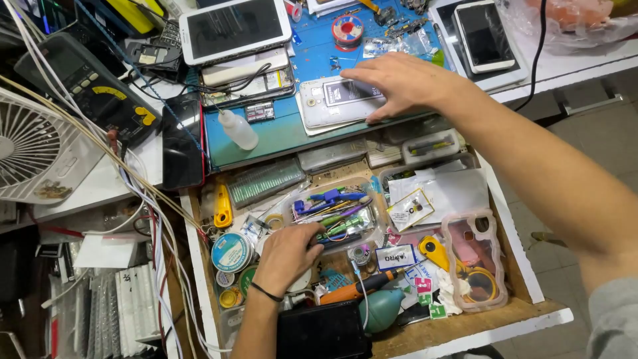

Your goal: Disassembling and inspecting a mobile phone at a repair bench, using a screwdriver and searching for parts in a drawer.

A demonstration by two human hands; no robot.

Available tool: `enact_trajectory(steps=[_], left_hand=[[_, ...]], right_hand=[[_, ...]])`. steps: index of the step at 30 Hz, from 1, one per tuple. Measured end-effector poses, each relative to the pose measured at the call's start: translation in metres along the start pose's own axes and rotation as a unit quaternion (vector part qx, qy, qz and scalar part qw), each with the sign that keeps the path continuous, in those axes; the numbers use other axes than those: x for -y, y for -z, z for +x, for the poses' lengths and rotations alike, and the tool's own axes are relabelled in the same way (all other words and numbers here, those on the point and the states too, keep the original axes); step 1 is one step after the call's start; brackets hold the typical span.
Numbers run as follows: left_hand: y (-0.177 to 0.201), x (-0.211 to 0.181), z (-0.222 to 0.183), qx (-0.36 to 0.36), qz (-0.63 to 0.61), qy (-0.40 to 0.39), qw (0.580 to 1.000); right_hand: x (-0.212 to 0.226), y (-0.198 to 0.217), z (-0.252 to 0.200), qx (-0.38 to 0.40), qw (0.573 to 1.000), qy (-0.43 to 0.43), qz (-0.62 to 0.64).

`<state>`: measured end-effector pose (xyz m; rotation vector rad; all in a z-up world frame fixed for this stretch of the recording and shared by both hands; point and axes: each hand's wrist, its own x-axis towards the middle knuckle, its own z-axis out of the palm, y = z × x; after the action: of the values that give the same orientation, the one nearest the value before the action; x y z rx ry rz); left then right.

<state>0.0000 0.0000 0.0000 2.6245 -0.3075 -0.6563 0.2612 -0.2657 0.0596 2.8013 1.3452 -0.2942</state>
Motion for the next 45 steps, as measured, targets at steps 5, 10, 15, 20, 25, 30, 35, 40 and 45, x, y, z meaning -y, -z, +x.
enact_trajectory(steps=[5,10,15,20,25,30,35,40,45], left_hand=[[0.007,-0.003,-0.002,0.014,-0.003,0.015,1.0],[0.004,0.001,-0.003,0.011,-0.018,0.012,1.0],[0.006,0.001,-0.003,0.018,-0.035,0.017,0.999],[0.006,0.006,-0.003,-0.014,-0.053,-0.015,0.998],[0.007,0.017,-0.002,-0.098,-0.077,-0.056,0.991],[0.009,0.037,-0.005,-0.197,-0.077,-0.103,0.972],[0.027,0.03,-0.016,-0.272,-0.08,-0.085,0.955],[0.028,0.035,-0.02,-0.333,-0.073,-0.06,0.938],[0.028,0.033,-0.021,-0.374,-0.107,-0.061,0.919]], right_hand=[[-0.003,0.002,0.008,0.041,0.999,-0.015,-0.022],[-0.008,0.0,0.009,0.016,1.0,-0.005,0.018],[-0.001,0.006,0.004,-0.002,1.0,0.009,0.013],[-0.005,0.005,0.003,-0.014,0.999,0.023,0.019],[-0.013,0.005,-0.002,-0.059,0.995,0.068,0.044],[-0.005,0.022,-0.01,-0.03,0.996,0.01,0.078],[-0.006,0.029,-0.015,0.024,0.983,-0.058,0.171],[-0.033,0.009,-0.016,0.032,0.98,-0.102,0.167],[-0.019,0.02,-0.028,0.02,0.975,-0.138,0.173]])
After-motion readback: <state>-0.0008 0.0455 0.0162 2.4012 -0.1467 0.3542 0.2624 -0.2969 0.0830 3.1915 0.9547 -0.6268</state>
